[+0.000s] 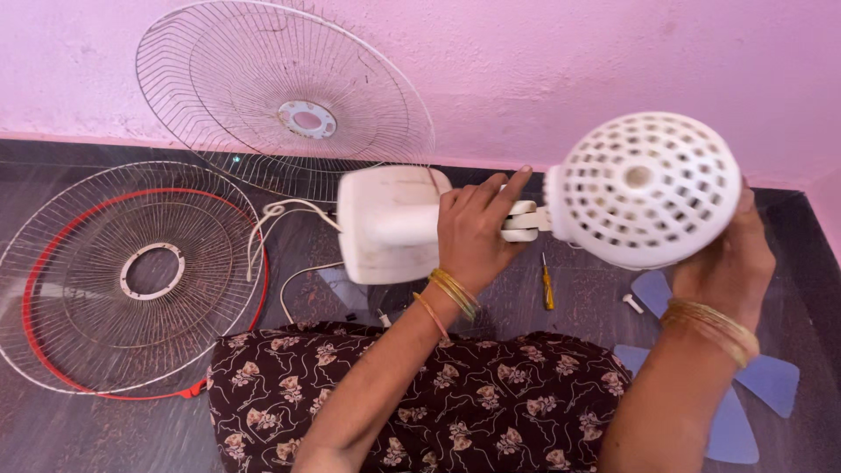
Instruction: The person assembles an electric fan by attaching the motor housing to the base, then securing the front wire cage with a nut. The fan blades and rear cage remain on the floor.
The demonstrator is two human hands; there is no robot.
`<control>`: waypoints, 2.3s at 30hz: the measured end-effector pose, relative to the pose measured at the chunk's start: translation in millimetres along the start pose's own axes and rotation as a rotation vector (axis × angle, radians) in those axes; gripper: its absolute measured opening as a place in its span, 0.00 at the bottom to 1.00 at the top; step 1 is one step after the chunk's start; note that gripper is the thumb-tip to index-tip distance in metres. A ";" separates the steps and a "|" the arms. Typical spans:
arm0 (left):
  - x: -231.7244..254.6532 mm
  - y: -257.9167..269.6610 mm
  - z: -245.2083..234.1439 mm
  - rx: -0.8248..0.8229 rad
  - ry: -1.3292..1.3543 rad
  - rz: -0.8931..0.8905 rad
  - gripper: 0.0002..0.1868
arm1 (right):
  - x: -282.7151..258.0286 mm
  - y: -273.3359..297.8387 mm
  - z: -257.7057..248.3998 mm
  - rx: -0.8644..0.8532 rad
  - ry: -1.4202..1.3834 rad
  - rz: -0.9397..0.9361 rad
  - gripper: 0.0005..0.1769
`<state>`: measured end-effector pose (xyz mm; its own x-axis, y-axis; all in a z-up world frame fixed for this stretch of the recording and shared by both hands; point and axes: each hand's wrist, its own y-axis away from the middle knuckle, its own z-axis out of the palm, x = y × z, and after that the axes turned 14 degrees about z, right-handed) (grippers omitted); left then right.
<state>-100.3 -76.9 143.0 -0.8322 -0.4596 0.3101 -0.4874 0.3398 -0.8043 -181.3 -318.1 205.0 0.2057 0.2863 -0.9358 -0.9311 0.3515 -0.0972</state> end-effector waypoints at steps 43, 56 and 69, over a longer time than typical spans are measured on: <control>-99.3 87.1 14.1 -0.008 0.849 -0.503 0.77 | 27.5 1.1 106.9 -0.068 1.009 -0.042 0.37; -41.1 -51.2 -72.4 -0.173 -0.188 0.166 0.45 | 30.0 -10.1 93.3 -0.139 1.018 -0.073 0.43; -34.8 -46.2 -56.6 -0.007 -0.140 0.168 0.33 | 34.6 -8.9 67.9 -0.034 0.569 0.279 0.40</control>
<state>-63.8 -30.1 198.1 -0.8573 -0.5054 0.0982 -0.3474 0.4271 -0.8348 -145.4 -250.8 196.5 -0.2297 -0.1593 -0.9601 -0.9376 0.3009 0.1744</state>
